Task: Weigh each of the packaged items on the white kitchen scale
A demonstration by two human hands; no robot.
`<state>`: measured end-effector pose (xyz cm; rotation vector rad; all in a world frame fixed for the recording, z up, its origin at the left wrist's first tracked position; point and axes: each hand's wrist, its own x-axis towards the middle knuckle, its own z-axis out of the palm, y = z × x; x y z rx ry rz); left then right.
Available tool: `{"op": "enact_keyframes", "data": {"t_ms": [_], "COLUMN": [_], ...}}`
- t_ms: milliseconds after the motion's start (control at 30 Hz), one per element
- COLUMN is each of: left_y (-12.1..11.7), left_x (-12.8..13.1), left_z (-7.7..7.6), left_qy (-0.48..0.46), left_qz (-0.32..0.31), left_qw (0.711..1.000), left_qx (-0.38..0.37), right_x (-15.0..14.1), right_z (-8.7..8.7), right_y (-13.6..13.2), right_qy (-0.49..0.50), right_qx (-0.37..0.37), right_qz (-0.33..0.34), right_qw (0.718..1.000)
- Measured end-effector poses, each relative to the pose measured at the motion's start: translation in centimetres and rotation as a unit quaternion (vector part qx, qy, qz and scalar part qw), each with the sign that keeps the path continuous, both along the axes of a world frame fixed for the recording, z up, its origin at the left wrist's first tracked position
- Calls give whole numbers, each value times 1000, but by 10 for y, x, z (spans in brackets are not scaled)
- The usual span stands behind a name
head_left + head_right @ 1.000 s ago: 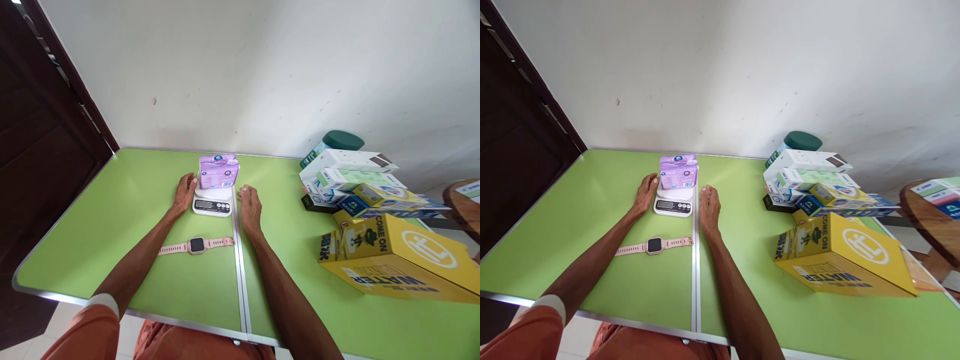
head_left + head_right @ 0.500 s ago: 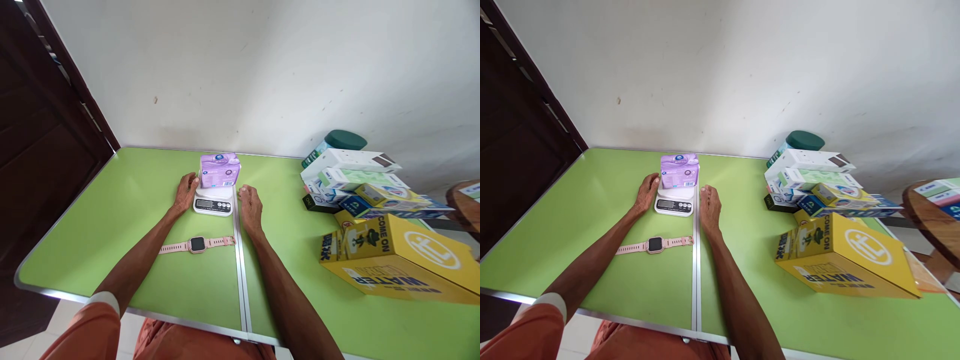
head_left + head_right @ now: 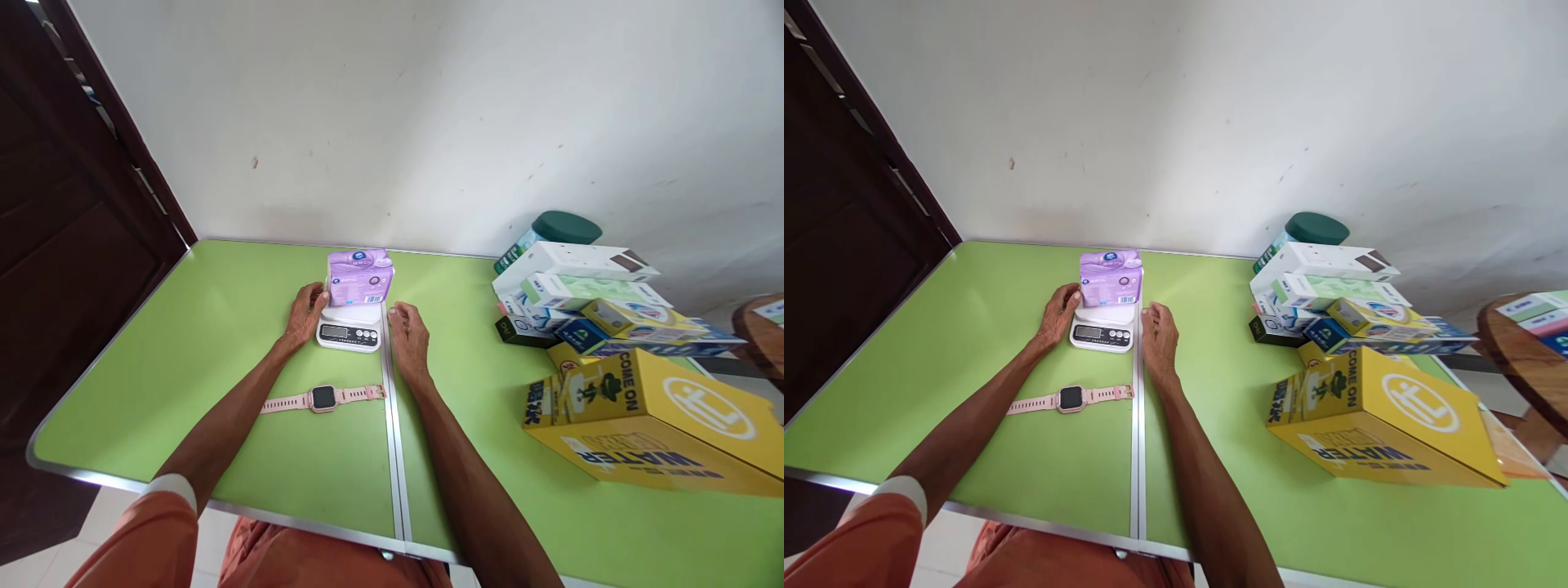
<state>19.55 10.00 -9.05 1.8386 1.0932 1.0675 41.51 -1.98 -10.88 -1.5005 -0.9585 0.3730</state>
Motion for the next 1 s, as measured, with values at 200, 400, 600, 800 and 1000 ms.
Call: {"op": "enact_keyframes", "data": {"t_ms": [200,400,600,800,1000], "left_y": [1,1,0,-8,7], "left_x": [0,0,5,16,23], "left_z": [-1,-4,-3,9,18], "left_qy": [2,4,23,20,-15], "left_qz": [-7,-11,-19,-35,-6], "left_qw": [1000,1000,998,998,1000], "left_qx": [2,-1,49,53,19], "right_x": [0,-1,-2,-17,-35], "right_z": [1,1,4,31,42], "right_y": [0,2,-1,1,20], "right_qy": [1,-3,-1,-83,-85], "right_qx": [-2,4,-4,57,43], "right_qz": [7,6,-2,6,54], "right_qw": [1000,1000,1000,995,994]}}
